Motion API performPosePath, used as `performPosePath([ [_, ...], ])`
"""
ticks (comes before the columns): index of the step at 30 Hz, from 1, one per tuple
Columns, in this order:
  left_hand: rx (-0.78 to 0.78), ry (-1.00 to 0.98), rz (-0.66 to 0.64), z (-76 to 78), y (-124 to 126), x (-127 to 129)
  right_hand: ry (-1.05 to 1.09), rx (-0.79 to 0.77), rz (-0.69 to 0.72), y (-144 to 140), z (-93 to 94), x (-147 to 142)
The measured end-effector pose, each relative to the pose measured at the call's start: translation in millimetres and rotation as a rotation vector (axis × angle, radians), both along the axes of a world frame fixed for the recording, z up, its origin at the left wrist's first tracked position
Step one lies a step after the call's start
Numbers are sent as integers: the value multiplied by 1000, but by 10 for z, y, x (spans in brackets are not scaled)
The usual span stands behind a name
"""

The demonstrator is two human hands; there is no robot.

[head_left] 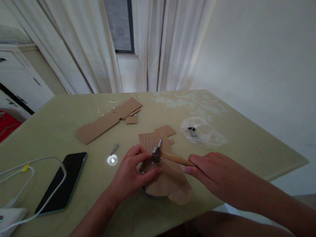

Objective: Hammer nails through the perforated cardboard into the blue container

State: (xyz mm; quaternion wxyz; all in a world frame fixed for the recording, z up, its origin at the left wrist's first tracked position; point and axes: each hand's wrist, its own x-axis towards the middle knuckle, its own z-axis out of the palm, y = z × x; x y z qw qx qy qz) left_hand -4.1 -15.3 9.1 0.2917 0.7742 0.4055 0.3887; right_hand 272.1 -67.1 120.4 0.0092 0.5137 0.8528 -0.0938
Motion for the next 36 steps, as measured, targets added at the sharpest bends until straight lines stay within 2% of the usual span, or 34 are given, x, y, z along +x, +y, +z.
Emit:
performPosePath([
  [8, 0, 19, 3, 9, -11, 0, -20, -60, -34, 3, 4, -19],
  [15, -4, 25, 9, 34, -7, 9, -32, -29, -18, 17, 25, -47],
  [20, -5, 24, -2, 38, -13, 7, -18, -68, -23, 22, 0, -36],
  [26, 9, 20, 22, 28, -18, 12, 19, -6, -21, 18, 18, -36],
  [36, -26, 6, 20, 7, 4, 10, -6, -93, -40, 59, 9, -139],
])
